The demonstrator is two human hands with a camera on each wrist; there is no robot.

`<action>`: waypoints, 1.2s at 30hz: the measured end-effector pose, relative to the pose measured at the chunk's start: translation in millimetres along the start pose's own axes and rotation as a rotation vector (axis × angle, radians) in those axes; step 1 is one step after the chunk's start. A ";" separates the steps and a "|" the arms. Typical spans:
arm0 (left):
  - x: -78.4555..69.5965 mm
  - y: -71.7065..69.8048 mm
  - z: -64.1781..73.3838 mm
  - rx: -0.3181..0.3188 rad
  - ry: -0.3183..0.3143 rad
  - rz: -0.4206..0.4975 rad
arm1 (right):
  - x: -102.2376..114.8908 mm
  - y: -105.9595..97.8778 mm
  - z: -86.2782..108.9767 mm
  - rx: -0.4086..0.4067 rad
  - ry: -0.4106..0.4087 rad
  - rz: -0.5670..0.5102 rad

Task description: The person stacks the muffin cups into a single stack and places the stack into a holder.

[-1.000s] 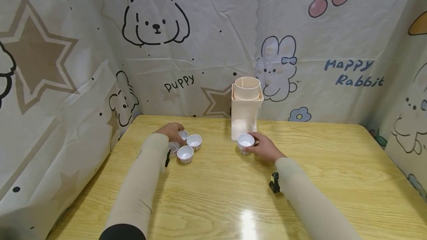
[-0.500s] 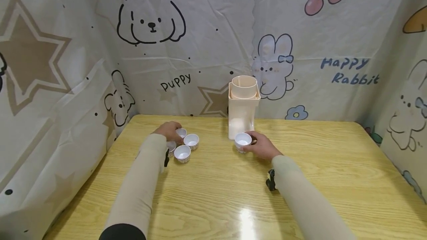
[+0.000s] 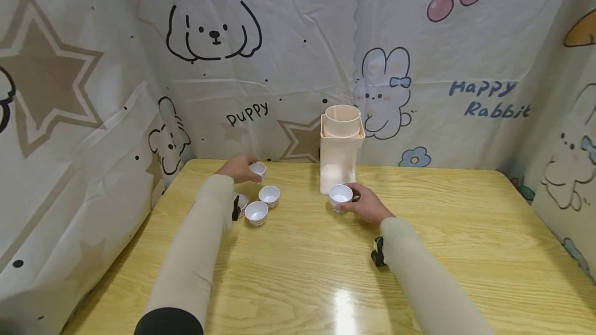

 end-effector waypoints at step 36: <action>-200.9 84.7 2.0 0.165 0.378 -0.258 | -7.0 5.4 -1.3 0.004 0.000 -0.104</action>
Point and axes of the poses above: each hand's wrist, its own z-axis away from the middle knuckle, its own y-axis out of the palm, x = y × z, the point moved 10 cm from there along -z, towards the middle knuckle, and after that the axes turned 6 degrees about z, right-handed, at the moved point
